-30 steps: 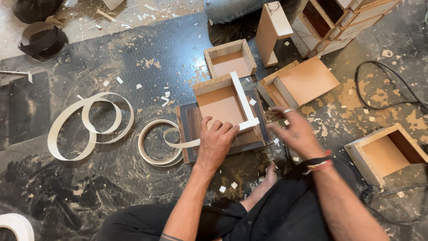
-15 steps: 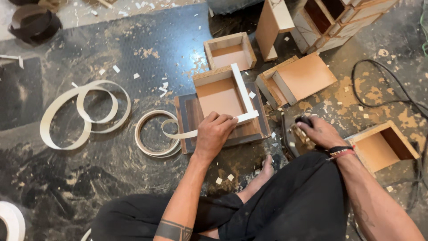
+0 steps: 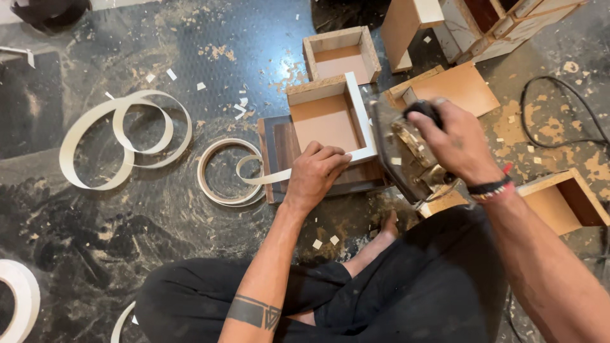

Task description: The person sits on the workshop floor and applies white edge banding tape to the front edges of small particleboard boxes. They press the tape onto an edge with a hot iron, run a hand along it to set it, then fold and press the tape over the box edges, repeating the process on successive boxes.

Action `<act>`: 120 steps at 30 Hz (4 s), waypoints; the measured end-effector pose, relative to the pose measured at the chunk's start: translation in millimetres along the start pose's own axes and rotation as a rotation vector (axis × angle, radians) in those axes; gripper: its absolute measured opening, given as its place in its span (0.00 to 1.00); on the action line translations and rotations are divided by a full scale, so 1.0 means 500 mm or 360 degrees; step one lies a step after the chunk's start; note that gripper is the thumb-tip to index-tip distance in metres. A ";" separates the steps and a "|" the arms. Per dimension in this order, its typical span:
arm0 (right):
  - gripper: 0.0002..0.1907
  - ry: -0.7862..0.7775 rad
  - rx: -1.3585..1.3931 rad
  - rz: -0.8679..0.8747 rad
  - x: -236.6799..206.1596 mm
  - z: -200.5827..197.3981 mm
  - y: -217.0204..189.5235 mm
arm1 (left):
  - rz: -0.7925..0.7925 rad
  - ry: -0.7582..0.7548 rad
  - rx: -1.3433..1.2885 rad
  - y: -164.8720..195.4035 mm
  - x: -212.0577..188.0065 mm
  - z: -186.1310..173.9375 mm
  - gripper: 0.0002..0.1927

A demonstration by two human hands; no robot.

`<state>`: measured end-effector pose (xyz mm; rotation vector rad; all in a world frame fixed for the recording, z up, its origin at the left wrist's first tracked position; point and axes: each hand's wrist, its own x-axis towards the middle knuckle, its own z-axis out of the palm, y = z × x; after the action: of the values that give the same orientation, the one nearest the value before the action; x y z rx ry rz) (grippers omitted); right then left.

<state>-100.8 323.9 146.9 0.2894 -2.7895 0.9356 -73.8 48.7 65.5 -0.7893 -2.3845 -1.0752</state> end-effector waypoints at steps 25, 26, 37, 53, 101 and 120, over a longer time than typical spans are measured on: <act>0.23 -0.0643 -0.0234 0.0116 0.066 0.138 -0.226 | -0.0173 -0.0010 0.0074 -0.063 -0.097 -0.123 0.08; 0.23 -0.0647 -0.0196 0.0115 0.066 0.145 -0.236 | -0.0309 -0.0016 0.0012 -0.065 -0.101 -0.124 0.08; 0.24 -0.0587 -0.0270 0.0072 0.053 0.164 -0.279 | -0.0776 -0.0063 0.0085 -0.087 -0.109 -0.091 0.10; 0.24 -0.0551 -0.0428 0.0103 0.054 0.169 -0.283 | -0.0800 0.0063 -0.0031 -0.071 -0.111 -0.113 0.08; 0.23 -0.0525 -0.0225 0.0028 0.062 0.172 -0.236 | -0.0403 -0.0014 0.0623 -0.002 -0.141 -0.202 0.12; 0.25 -0.0396 -0.0412 0.0145 0.058 0.086 -0.119 | -0.0467 -0.0136 0.0397 -0.002 -0.133 -0.149 0.08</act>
<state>-119.4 247.5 154.4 0.2570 -3.1324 0.5786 -14.4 -31.0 73.8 -0.4150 -2.7001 -0.8357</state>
